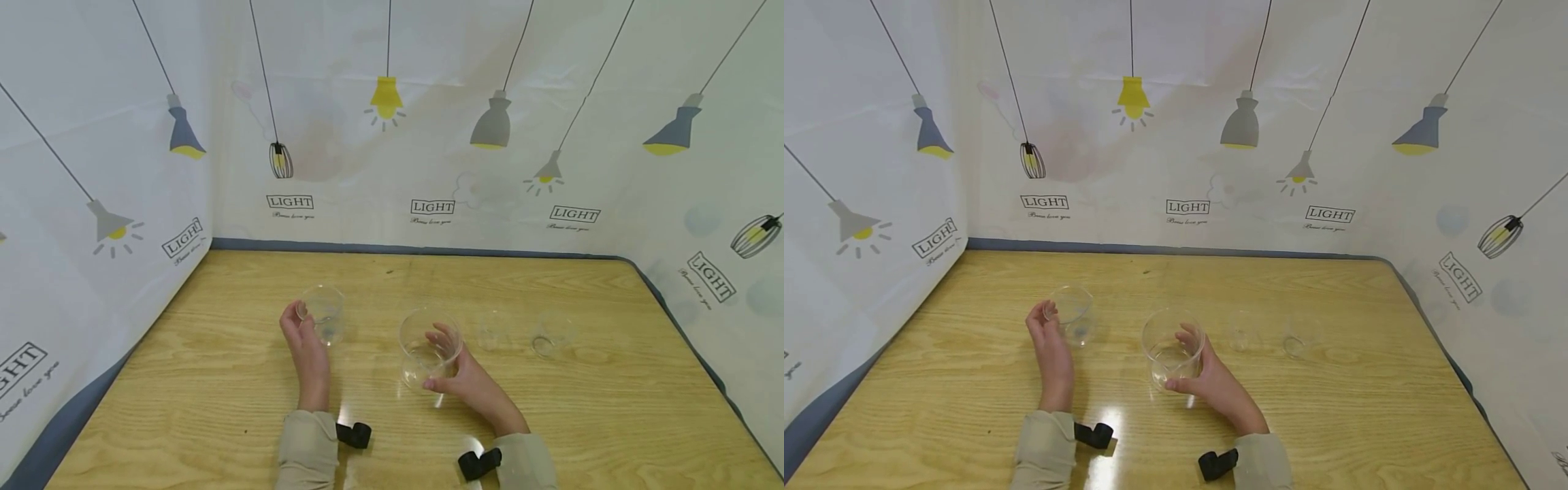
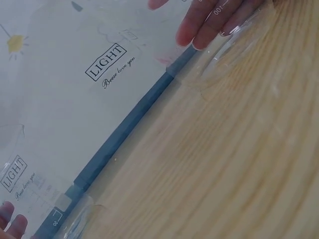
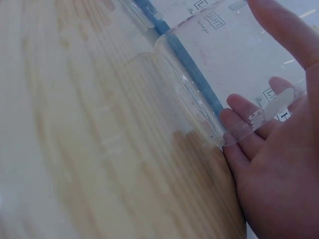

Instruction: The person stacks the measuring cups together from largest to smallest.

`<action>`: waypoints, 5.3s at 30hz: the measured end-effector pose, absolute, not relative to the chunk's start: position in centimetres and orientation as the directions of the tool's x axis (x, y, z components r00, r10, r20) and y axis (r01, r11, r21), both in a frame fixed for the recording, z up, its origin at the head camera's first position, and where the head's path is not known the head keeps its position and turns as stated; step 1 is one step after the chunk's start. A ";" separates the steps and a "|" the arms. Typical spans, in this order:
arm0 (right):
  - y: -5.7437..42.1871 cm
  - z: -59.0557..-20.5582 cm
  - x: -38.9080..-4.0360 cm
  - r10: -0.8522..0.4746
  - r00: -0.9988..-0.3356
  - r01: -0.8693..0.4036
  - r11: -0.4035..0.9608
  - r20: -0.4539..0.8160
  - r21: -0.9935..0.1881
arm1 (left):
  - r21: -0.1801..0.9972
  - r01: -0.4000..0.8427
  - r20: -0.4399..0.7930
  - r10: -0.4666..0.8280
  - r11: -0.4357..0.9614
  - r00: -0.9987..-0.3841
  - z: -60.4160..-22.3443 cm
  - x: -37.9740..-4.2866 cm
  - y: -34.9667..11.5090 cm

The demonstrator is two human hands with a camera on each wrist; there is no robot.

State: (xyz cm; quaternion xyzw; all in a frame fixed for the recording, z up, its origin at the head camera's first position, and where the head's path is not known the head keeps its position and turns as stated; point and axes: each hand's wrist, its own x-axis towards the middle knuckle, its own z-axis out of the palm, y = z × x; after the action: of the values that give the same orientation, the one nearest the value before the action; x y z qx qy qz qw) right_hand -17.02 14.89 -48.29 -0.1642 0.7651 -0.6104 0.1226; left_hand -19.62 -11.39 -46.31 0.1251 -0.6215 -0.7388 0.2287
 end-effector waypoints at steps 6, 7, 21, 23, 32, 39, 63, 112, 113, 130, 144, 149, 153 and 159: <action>14.9 -48.0 -17.0 -0.409 -0.912 -0.087 0.182 0.005 -0.979 | 0.984 0.163 0.111 -0.488 -0.065 -0.866 -46.3 -19.4 -11.5; 14.8 -47.7 -16.9 -0.413 -0.911 -0.085 0.178 0.004 -0.980 | 0.985 0.162 0.114 -0.489 -0.055 -0.865 -46.3 -19.4 -11.5; 14.5 -45.8 -16.2 -0.428 -0.904 -0.090 0.180 0.005 -0.979 | 0.992 0.129 0.117 -0.483 0.008 -0.868 -46.1 -19.4 -11.5; 14.5 -45.8 -16.2 -0.427 -0.904 -0.091 0.184 0.004 -0.979 | 0.993 0.120 0.112 -0.475 0.013 -0.873 -46.1 -19.4 -11.5; 14.4 -45.7 -16.2 -0.419 -0.908 -0.100 0.184 0.014 -0.978 | 0.994 0.110 0.097 -0.455 -0.003 -0.885 -45.9 -19.3 -11.6; 14.5 -45.8 -16.2 -0.417 -0.909 -0.095 0.180 0.011 -0.979 | 0.992 0.126 0.113 -0.440 -0.002 -0.891 -45.7 -19.3 -11.5; 14.5 -45.8 -16.2 -0.427 -0.904 -0.085 0.170 0.005 -0.982 | 0.956 0.251 0.276 -0.182 0.149 -0.944 -46.9 -19.7 -11.8; 14.8 -47.3 -16.7 -0.433 -0.901 -0.096 0.171 0.013 -0.981 | 0.973 0.081 0.109 -0.124 0.215 -0.986 -46.6 -19.8 -11.6; 14.8 -47.6 -16.8 -0.431 -0.902 -0.097 0.174 0.013 -0.980 | 0.973 0.077 0.105 -0.123 0.218 -0.987 -46.6 -19.8 -11.6; 15.2 -48.5 -17.1 -0.447 -0.894 -0.128 0.172 0.039 -0.977 | 0.948 0.007 0.060 -0.157 0.319 -0.986 -45.9 -20.0 -11.6; 14.4 -45.8 -16.3 -0.440 -0.897 -0.064 0.200 -0.032 -0.978 | 0.959 0.078 0.118 -0.132 0.273 -0.984 -45.1 -19.7 -11.1; 14.3 -45.5 -16.2 -0.436 -0.900 -0.070 0.209 -0.028 -0.975 | 0.953 0.064 0.106 -0.128 0.296 -0.986 -45.4 -19.9 -11.1; 14.3 -45.3 -16.1 -0.435 -0.900 -0.072 0.217 -0.030 -0.973 | 0.951 0.056 0.097 -0.120 0.304 -0.988 -45.1 -19.8 -11.1; 14.4 -46.2 -16.5 -0.433 -0.902 -0.082 0.185 -0.006 -0.979 | 0.953 0.082 0.117 -0.104 0.291 -0.988 -44.5 -19.6 -11.0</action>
State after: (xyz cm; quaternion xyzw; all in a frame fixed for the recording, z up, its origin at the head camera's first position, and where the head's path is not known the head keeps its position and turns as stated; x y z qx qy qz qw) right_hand -16.46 14.40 -46.23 -0.1700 0.7563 -0.6155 0.1425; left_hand -19.58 -10.98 -44.48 0.0066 -0.7996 -0.5954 0.0781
